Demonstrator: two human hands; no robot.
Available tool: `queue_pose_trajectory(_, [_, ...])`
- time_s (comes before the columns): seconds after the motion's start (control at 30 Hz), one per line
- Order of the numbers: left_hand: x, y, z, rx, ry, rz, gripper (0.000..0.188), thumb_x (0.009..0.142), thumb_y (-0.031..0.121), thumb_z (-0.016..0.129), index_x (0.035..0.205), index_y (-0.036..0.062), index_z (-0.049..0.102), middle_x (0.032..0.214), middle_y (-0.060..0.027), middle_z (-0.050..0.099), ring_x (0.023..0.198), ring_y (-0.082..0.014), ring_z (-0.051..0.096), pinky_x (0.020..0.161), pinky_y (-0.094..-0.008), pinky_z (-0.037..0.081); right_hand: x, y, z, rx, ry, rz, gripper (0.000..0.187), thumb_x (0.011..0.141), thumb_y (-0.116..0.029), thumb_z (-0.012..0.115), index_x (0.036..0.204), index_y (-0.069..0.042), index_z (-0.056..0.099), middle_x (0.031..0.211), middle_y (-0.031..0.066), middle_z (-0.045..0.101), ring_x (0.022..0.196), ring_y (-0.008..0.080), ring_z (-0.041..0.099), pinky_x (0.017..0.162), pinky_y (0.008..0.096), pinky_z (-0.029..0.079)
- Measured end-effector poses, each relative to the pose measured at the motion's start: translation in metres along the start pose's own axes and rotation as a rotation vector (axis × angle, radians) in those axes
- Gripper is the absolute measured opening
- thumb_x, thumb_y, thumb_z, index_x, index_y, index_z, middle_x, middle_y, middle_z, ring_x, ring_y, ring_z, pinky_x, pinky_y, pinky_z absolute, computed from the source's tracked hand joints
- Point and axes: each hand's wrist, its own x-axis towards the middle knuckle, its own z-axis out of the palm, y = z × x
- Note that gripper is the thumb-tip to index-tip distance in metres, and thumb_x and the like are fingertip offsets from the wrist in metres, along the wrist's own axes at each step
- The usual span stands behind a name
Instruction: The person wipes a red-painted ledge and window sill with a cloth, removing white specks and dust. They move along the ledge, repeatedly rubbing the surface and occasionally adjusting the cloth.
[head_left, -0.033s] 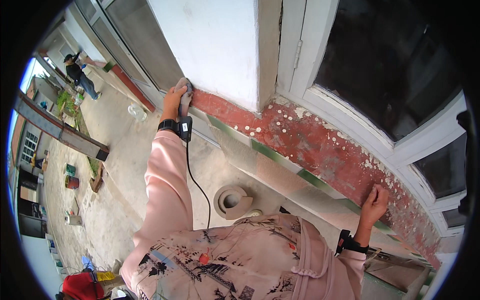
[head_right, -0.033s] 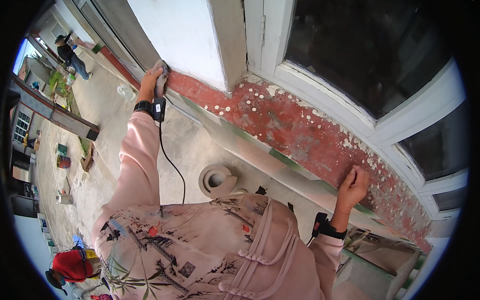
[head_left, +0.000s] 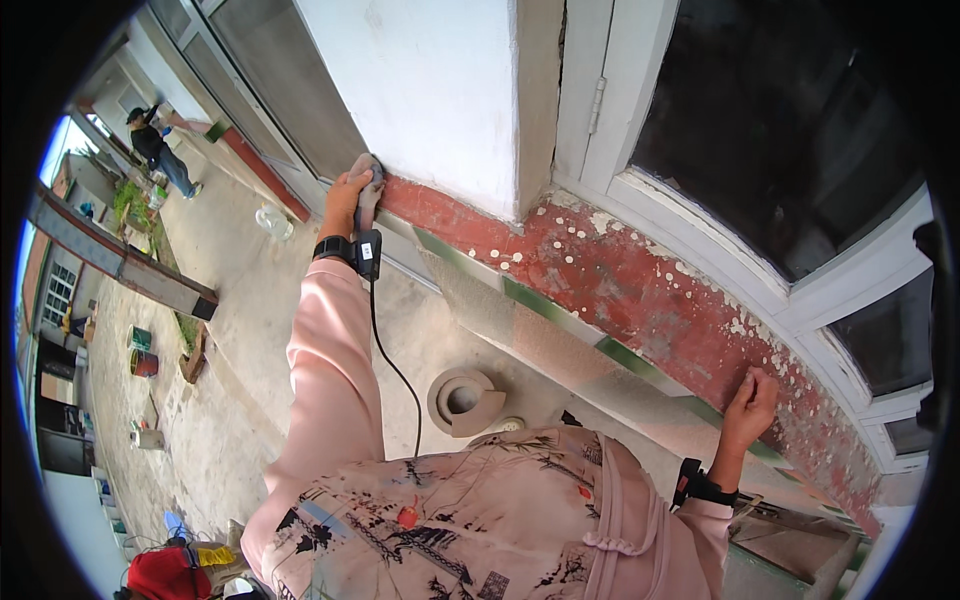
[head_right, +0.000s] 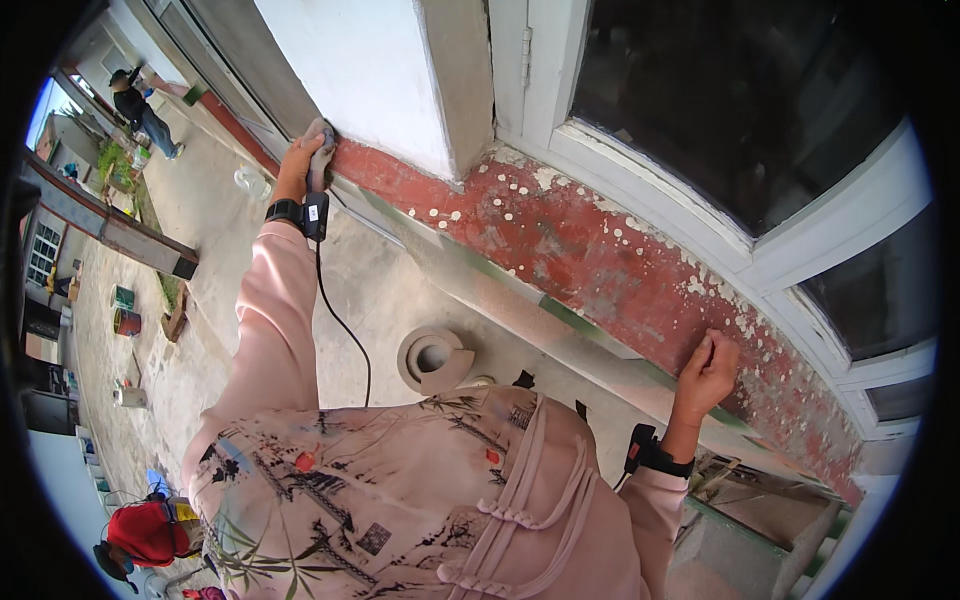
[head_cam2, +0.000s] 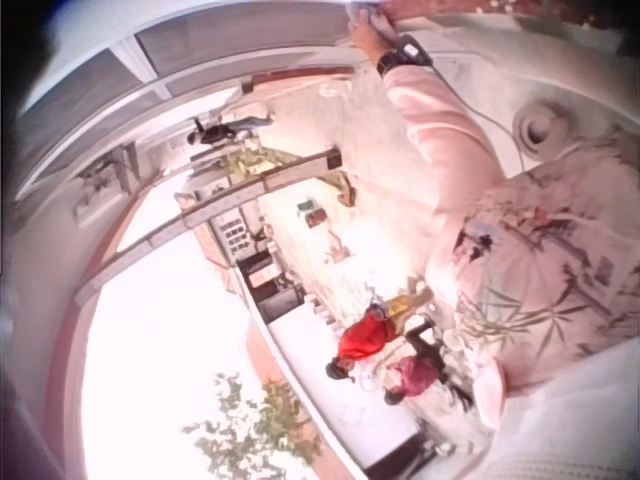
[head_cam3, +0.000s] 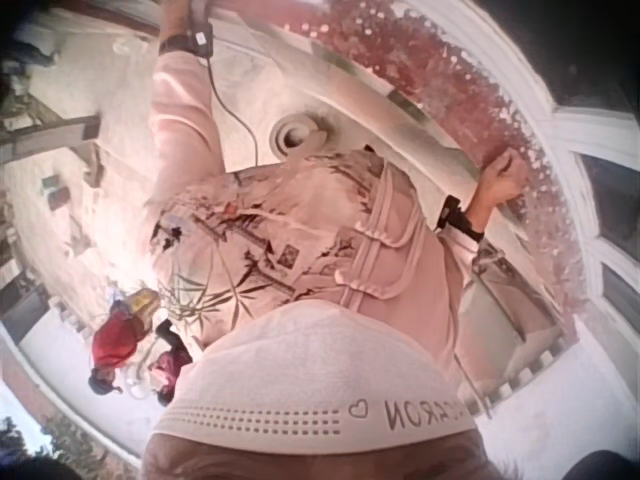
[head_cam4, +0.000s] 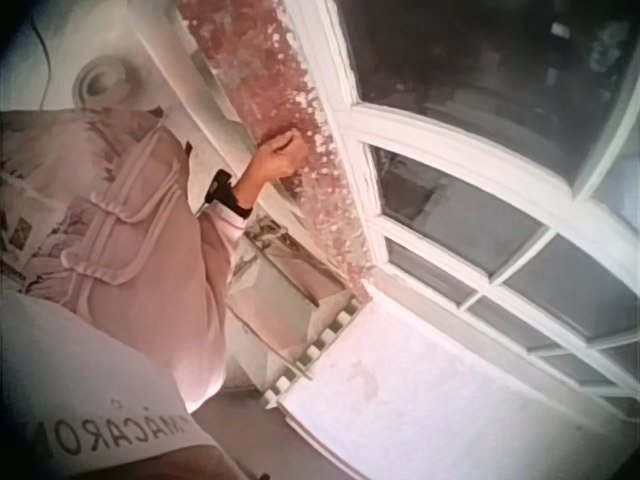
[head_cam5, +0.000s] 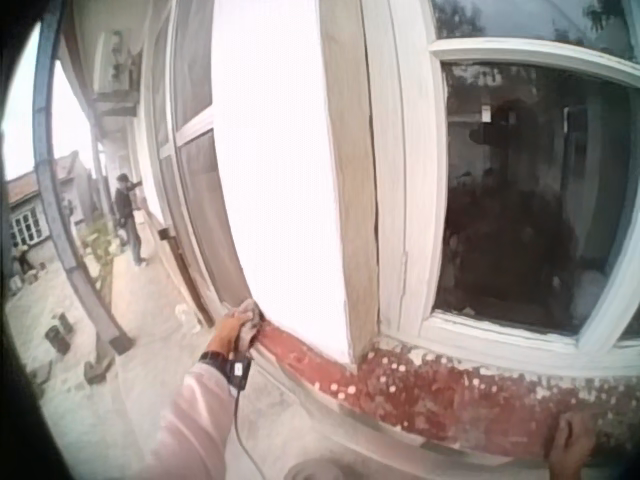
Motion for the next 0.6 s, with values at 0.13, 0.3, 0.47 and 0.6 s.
queue_pose_trajectory(0.13, [0.009, -0.018, 0.007, 0.035, 0.166, 0.112, 0.037, 0.079, 0.019, 0.072, 0.109, 0.0005, 0.061, 0.096, -0.0082, 0.065, 0.083, -0.0176, 0.062, 0.073, -0.0282, 0.05, 0.002, -0.001, 0.0, -0.079, -0.027, -0.003, 0.008, 0.089, -0.007, 0.058, 0.095, -0.004, 0.063, 0.085, 0.0125, 0.058, 0.075, 0.0285, 0.058, 0.068, 0.0345, 0.048])
queue_pose_trajectory(0.3, [-0.02, -0.03, 0.054, 0.152, 0.605, 0.146, 0.072, 0.073, 0.016, 0.076, 0.132, -0.0024, 0.04, 0.121, -0.0168, 0.053, 0.105, -0.0252, 0.056, 0.087, -0.0344, 0.048, 0.003, -0.001, 0.003, -0.06, -0.006, -0.02, 0.008, 0.088, -0.008, 0.059, 0.094, -0.005, 0.063, 0.085, 0.0122, 0.058, 0.073, 0.0289, 0.058, 0.067, 0.036, 0.048])
queue_pose_trajectory(0.47, [-0.093, -0.014, 0.119, 0.11, 0.635, -0.109, 0.097, 0.074, 0.035, 0.07, 0.15, 0.0071, 0.015, 0.146, -0.0254, 0.034, 0.133, -0.0468, 0.032, 0.11, -0.0502, 0.028, 0.002, -0.003, 0.002, -0.066, -0.011, -0.021, 0.007, 0.088, -0.009, 0.059, 0.093, -0.005, 0.063, 0.084, 0.0113, 0.057, 0.073, 0.0286, 0.058, 0.066, 0.0363, 0.047])
queue_pose_trajectory(0.6, [-0.147, -0.021, 0.171, 0.011, 0.654, -0.16, 0.094, 0.074, 0.031, 0.072, 0.149, 0.0059, 0.02, 0.144, -0.0262, 0.037, 0.133, -0.0473, 0.032, 0.111, -0.0479, 0.027, 0.002, -0.004, -0.001, -0.036, -0.041, -0.025, 0.009, 0.089, -0.009, 0.059, 0.094, -0.004, 0.063, 0.088, 0.0113, 0.06, 0.077, 0.028, 0.06, 0.069, 0.035, 0.048])
